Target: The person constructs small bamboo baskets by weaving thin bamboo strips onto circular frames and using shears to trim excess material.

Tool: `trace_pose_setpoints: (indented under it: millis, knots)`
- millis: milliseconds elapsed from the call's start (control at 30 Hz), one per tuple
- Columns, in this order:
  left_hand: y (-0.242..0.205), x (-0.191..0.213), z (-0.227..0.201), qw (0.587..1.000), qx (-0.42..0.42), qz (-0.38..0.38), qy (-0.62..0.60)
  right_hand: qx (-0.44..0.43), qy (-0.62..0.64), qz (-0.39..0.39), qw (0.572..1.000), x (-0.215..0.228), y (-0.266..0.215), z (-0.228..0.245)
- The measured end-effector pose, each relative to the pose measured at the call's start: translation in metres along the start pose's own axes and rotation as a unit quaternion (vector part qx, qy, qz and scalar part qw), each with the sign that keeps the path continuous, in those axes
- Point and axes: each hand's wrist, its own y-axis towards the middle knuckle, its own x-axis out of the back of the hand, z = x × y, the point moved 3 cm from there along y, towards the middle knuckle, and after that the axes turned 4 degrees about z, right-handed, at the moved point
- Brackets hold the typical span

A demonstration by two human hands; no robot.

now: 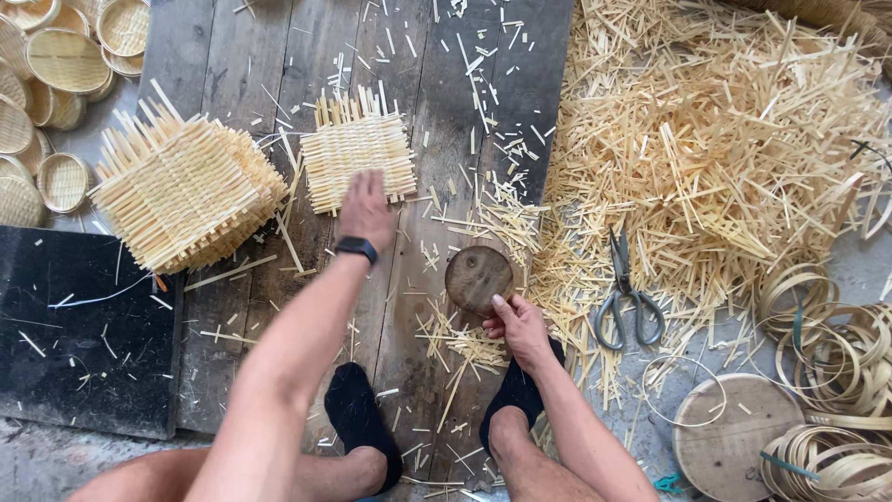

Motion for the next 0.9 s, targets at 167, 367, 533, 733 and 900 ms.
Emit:
trace_pose_setpoints:
  millis: [167, 367, 533, 733, 900]
  knots:
    - [0.004, -0.015, 0.054, 0.947, 0.090, 0.303, -0.055, -0.025, -0.023, -0.003, 0.999, -0.002, -0.004, 0.006]
    - [0.011, 0.012, 0.051, 0.986, 0.022, 0.150, -0.067, -0.026, -0.039, -0.007, 0.999, 0.001, -0.006, -0.001]
    - [0.011, 0.002, 0.041, 0.967, 0.060, 0.235, -0.078, -0.044, -0.041, -0.007, 0.998, 0.002, -0.010, -0.009]
    - [0.012, 0.022, 0.061, 0.940, 0.108, 0.252, -0.206, -0.044, -0.014, -0.009, 0.999, 0.008, -0.012, -0.014]
    - [0.008, 0.084, 0.060, 0.969, 0.033, -0.165, -0.180, 0.041, -0.001, -0.076, 0.996, 0.008, -0.016, 0.002]
